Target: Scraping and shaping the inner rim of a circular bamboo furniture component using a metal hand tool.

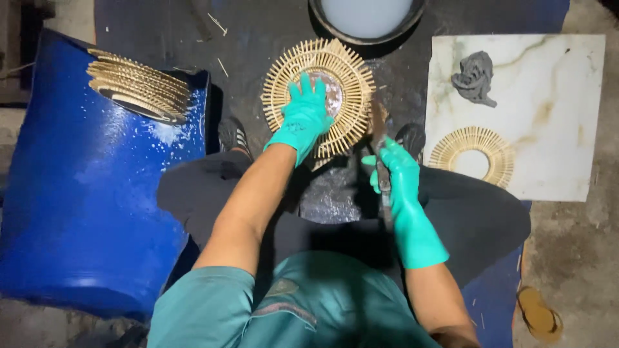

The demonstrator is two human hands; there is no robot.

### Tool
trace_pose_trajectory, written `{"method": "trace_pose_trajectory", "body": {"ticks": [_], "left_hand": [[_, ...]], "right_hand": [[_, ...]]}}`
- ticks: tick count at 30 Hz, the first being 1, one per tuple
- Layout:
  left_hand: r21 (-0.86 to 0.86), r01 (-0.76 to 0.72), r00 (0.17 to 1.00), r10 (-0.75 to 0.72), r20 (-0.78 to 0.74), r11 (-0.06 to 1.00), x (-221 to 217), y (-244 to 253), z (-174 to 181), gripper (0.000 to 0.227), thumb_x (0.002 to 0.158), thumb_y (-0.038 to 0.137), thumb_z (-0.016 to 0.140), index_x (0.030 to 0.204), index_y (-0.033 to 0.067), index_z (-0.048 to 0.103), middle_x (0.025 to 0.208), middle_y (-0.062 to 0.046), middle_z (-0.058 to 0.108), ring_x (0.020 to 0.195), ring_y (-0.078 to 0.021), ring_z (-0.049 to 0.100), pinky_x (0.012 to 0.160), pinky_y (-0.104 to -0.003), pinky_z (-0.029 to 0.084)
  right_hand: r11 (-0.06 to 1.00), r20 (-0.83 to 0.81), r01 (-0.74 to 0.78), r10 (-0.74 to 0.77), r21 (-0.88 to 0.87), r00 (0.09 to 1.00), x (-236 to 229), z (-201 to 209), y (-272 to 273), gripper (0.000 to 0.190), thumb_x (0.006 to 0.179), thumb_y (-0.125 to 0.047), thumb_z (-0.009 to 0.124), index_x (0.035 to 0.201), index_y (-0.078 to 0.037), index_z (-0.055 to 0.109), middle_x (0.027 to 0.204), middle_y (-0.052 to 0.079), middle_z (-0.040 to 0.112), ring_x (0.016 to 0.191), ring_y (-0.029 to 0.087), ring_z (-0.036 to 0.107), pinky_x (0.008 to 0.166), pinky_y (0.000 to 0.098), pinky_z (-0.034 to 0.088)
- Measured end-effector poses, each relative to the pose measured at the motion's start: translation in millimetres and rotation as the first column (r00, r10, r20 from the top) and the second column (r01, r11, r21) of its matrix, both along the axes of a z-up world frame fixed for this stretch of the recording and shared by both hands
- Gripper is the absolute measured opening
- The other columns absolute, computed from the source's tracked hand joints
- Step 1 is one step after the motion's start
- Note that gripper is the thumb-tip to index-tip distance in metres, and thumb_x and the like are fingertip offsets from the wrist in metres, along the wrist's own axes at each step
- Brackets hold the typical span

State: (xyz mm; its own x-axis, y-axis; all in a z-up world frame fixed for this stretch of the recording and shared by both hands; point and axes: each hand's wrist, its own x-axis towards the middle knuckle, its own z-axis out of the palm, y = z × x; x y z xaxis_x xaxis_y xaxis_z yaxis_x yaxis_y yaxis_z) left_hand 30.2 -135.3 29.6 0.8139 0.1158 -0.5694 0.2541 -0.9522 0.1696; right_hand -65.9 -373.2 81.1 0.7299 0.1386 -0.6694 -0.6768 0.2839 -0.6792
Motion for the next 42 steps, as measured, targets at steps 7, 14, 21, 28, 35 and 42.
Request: {"method": "trace_pose_trajectory", "body": {"ticks": [7,14,21,28,35,42], "left_hand": [[-0.016,0.007,1.000,-0.006,0.022,1.000,-6.4,-1.3,3.0,0.109,0.079,0.047,0.083,0.163,0.0214,0.018,0.170,-0.018,0.001,0.153,-0.0542,0.006,0.106,-0.078,0.033],[-0.050,0.036,0.998,-0.033,0.046,0.998,-5.5,10.7,-2.7,0.107,0.079,0.045,0.083,0.162,0.0223,0.019,0.171,-0.017,0.000,0.153,-0.0525,0.004,0.107,-0.078,0.031],[-0.032,0.081,0.995,-0.078,0.068,0.996,-8.8,12.3,-6.6,0.098,0.081,0.032,0.080,0.164,0.0279,0.027,0.174,-0.011,0.006,0.154,-0.0510,0.009,0.109,-0.078,0.031],[-0.101,-0.043,0.986,0.058,0.154,0.994,-30.1,17.1,-19.0,0.119,0.071,0.045,0.090,0.158,0.0091,0.019,0.166,-0.019,0.009,0.151,-0.0464,0.014,0.113,-0.067,0.029],[-0.053,-0.012,0.987,0.020,0.157,0.999,-42.6,19.9,-27.8,0.104,0.078,0.042,0.086,0.160,0.0144,0.028,0.167,-0.028,0.011,0.151,-0.0515,0.021,0.116,-0.058,0.037],[-0.119,0.001,0.987,0.018,0.158,0.993,-47.0,26.0,-31.5,0.098,0.079,0.037,0.085,0.159,0.0218,0.030,0.168,-0.024,0.006,0.153,-0.0494,0.012,0.109,-0.068,0.037]], "right_hand": [[1.000,-0.074,0.016,-0.018,-0.022,0.997,-4.9,-16.2,-20.8,0.045,0.096,-0.018,0.058,0.139,-0.008,0.059,0.086,0.017,0.073,0.043,0.017,0.053,0.037,0.0298,0.038],[1.000,-0.070,0.013,-0.013,0.001,0.997,-4.8,-5.9,-13.9,0.042,0.098,-0.020,0.060,0.137,-0.005,0.062,0.085,0.015,0.072,0.046,0.015,0.052,0.039,0.0281,0.037],[0.997,-0.098,0.010,-0.018,-0.079,0.995,-3.6,-0.1,-11.0,0.043,0.099,-0.021,0.057,0.140,-0.008,0.062,0.084,0.014,0.073,0.044,0.015,0.053,0.037,0.0281,0.038],[0.997,0.077,-0.008,0.014,-0.078,0.997,1.4,10.9,-2.6,0.046,0.101,-0.015,0.056,0.145,-0.005,0.058,0.086,0.015,0.074,0.043,0.016,0.055,0.035,0.0271,0.038],[0.996,0.059,-0.041,0.045,-0.076,0.997,10.5,-11.6,19.0,0.046,0.099,-0.018,0.058,0.142,-0.004,0.056,0.084,0.015,0.074,0.042,0.017,0.056,0.034,0.0288,0.039],[0.986,-0.080,-0.150,0.143,-0.077,0.986,6.7,-9.3,22.8,0.040,0.098,-0.022,0.057,0.136,-0.008,0.059,0.082,0.014,0.072,0.041,0.017,0.053,0.033,0.0301,0.039]]}}
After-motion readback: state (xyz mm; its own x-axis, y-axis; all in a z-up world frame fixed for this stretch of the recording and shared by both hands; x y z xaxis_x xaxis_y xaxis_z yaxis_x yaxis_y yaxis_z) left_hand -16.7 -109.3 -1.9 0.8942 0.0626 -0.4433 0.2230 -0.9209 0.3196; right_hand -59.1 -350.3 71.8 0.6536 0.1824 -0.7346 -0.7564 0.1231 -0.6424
